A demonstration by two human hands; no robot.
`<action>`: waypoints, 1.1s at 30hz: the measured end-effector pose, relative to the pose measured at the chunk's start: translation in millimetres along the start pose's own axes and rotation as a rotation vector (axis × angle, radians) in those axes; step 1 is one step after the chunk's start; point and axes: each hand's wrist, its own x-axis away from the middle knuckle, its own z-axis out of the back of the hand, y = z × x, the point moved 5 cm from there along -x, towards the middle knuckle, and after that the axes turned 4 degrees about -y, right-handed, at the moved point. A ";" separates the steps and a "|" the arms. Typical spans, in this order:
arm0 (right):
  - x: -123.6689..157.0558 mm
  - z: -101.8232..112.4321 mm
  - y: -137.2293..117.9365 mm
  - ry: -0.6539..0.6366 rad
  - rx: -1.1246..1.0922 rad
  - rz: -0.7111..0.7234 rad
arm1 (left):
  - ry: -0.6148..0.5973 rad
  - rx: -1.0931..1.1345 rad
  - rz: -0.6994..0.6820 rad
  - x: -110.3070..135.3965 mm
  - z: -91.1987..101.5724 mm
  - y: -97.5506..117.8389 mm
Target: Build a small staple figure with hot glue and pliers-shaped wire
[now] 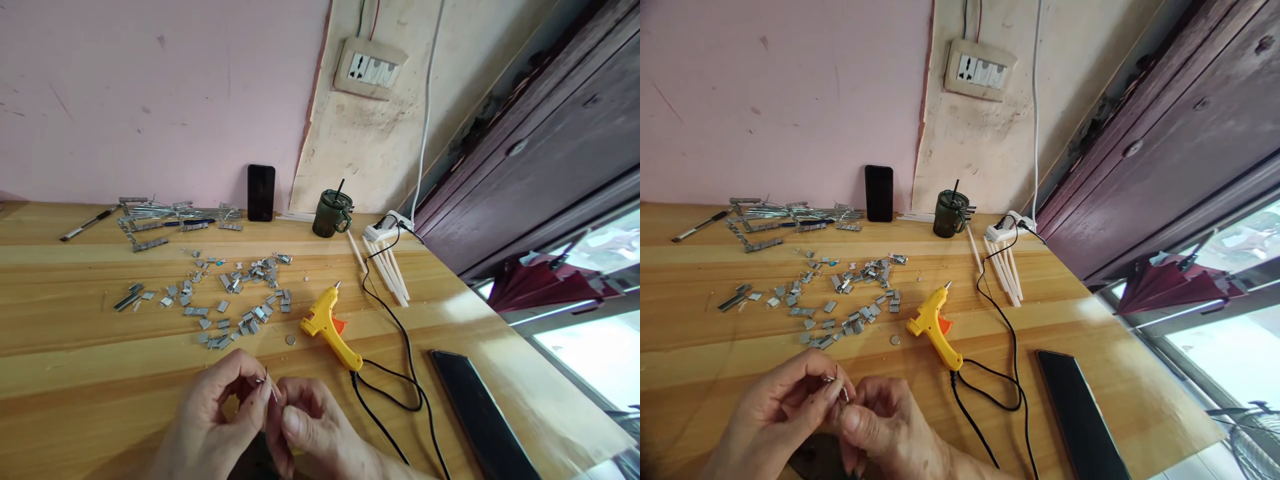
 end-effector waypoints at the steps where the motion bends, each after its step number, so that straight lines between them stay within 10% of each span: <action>1: 3.0 5.2 -8.2 0.089 0.123 0.063 | 0.010 -0.072 -0.037 -0.7 1.5 0.6; 6: 16.3 6.3 -42.8 0.235 0.697 0.332 | 0.060 -0.609 -0.420 1.3 -2.9 8.0; 13: 8.0 4.6 -31.9 0.269 0.759 0.219 | 0.142 -0.939 -0.760 9.3 -18.0 8.8; 25: 0.3 18.2 -15.5 0.407 0.366 0.004 | 0.170 -0.949 -0.786 5.8 -15.4 3.9; 33: 7.0 14.9 -25.7 0.399 0.608 0.215 | 0.018 -0.402 -0.386 -3.7 -8.3 -3.7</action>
